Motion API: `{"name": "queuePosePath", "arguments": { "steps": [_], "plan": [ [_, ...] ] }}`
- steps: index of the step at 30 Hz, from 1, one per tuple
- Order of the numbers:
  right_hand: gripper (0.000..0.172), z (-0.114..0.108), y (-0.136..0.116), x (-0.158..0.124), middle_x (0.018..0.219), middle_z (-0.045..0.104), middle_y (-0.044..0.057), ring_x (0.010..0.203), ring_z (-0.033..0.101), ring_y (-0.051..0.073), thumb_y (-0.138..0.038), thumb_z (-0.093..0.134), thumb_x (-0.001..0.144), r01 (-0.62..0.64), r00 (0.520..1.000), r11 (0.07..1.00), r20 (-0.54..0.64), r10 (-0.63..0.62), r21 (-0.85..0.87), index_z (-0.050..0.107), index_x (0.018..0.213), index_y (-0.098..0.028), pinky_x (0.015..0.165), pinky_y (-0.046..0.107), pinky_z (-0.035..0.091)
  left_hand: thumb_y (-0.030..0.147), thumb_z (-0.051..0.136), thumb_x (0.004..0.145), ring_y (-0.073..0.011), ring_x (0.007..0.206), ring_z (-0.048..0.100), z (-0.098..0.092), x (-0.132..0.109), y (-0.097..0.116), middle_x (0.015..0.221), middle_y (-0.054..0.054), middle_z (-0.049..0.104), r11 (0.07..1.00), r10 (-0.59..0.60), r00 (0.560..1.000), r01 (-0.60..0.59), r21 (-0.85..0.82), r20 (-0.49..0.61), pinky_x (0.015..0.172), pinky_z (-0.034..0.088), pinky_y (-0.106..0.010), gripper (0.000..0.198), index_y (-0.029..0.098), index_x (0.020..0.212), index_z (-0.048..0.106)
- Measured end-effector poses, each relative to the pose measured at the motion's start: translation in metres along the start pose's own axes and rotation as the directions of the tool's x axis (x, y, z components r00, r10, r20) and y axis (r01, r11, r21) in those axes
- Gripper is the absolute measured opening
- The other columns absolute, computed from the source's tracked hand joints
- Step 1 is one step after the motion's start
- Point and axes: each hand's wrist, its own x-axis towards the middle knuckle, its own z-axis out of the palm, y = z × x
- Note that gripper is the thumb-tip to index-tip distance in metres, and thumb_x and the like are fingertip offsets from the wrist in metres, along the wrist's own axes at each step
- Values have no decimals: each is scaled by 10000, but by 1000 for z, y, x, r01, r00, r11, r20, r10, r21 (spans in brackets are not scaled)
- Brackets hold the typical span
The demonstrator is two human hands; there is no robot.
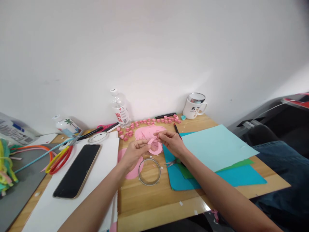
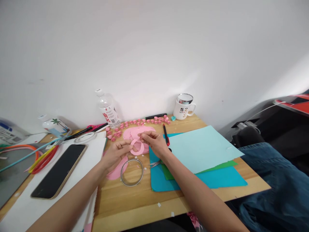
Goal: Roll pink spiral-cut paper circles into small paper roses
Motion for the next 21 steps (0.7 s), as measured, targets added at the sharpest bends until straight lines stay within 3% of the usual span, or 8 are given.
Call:
{"name": "queuePosePath", "arguments": {
  "steps": [3,11,16,21],
  "plan": [
    [204,-1,1,1,865,668,41,704,579,113,-306,731,581,-11,999,1000,44,11,3,683,741,-189,718,269,465,210,677,660,-139,677,603,0,1,1,788,-96,683,1000,16,1000,-16,4,-22,653,474,-263,255,96,888,668],
    [202,-1,3,-1,608,596,-29,546,524,87,-269,769,516,-15,999,999,49,17,-38,637,646,-187,571,240,440,198,693,639,-121,620,594,0,-1,1,714,-73,683,1000,-23,1000,23,8,-3,616,463,-237,208,106,826,677],
    [198,-1,5,-1,656,627,-14,595,536,95,-269,763,526,-1,999,998,54,4,-57,659,677,-192,582,237,418,235,694,638,-109,558,580,1,0,1,643,-51,659,1000,-16,999,15,-16,-46,567,466,-230,157,96,700,656],
    [189,-2,6,0,636,634,-15,582,549,98,-243,767,523,8,999,998,44,-5,-59,667,674,-191,590,243,431,248,673,664,-129,581,598,0,0,1,666,-59,658,999,-16,1000,15,-30,-16,598,499,-275,163,91,693,634]
  ]
}}
